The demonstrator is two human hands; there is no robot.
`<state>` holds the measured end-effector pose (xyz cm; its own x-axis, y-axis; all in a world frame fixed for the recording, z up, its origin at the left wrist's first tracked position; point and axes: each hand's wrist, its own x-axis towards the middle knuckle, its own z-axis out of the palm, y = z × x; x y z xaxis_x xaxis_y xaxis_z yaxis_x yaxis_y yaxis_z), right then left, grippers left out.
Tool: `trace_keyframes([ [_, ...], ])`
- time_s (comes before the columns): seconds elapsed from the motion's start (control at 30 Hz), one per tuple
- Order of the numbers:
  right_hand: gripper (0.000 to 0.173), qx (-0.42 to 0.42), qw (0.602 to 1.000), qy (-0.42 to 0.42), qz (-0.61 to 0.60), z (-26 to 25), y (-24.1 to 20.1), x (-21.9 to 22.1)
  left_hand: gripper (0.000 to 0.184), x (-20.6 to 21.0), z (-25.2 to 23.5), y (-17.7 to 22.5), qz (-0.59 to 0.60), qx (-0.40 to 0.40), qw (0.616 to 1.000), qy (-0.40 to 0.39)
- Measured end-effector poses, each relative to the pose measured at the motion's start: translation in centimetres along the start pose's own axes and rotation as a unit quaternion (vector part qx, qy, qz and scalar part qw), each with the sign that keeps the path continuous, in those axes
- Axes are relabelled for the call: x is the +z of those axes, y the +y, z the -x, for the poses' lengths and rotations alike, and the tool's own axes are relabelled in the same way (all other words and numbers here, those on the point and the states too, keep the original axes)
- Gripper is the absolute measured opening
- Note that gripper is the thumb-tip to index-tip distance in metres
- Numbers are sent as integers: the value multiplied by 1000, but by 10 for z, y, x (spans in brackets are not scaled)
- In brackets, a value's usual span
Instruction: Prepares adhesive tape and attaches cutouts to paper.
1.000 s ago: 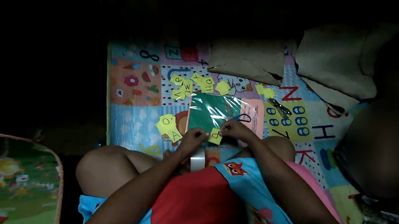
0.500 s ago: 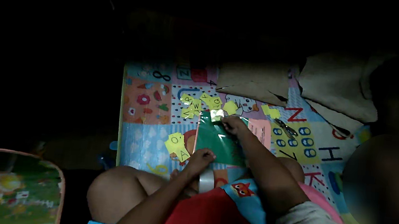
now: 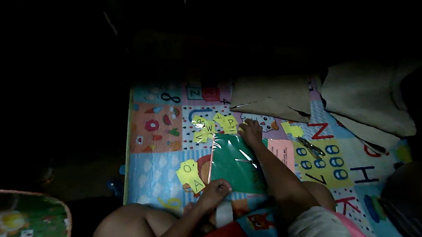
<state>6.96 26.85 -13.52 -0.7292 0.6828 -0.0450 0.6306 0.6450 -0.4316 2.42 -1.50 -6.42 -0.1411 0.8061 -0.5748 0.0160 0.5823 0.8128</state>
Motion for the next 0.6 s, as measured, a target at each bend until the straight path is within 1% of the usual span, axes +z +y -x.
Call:
trace_keyframes([
  [0.07, 27, -6, 1000, -11, 18, -1, 13, -5, 25, -1, 1, 1, 3, -2, 1000, -1],
  [0.13, 27, 22, 999, -6, 28, 2, 31, -16, 24, 0, 1, 0, 6, 2, 1000, 1],
  [0.23, 29, 119, 990, 62, 42, 14, 62, -40, 25, 0, 1, -1, 8, 3, 1000, 2],
  [0.27, 31, 163, 982, 85, 43, 19, 66, -51, 25, 0, 2, 0, 7, 2, 1000, 1],
  [0.33, 38, 240, 964, 112, 21, 26, 62, -70, 24, 1, 3, 0, 5, 4, 1000, 2],
  [0.37, 37, 242, 962, 123, -8, 28, 56, -75, 24, 1, 2, 0, 1, 6, 1000, 1],
  [0.43, 26, 176, 974, 117, -79, 33, 30, -78, 25, 1, 0, 0, -10, 10, 1000, 1],
  [0.5, 15, 62, 977, 82, -187, 56, -32, -80, 25, 3, 0, 1, -17, 10, 1000, 2],
  [0.57, 14, -62, 946, 18, -318, 96, -115, -89, 26, 5, 2, 2, -18, 14, 1000, 3],
  [0.6, 16, -137, 919, -31, -368, 121, -158, -96, 27, 7, 3, 0, -16, 25, 999, 10],
])
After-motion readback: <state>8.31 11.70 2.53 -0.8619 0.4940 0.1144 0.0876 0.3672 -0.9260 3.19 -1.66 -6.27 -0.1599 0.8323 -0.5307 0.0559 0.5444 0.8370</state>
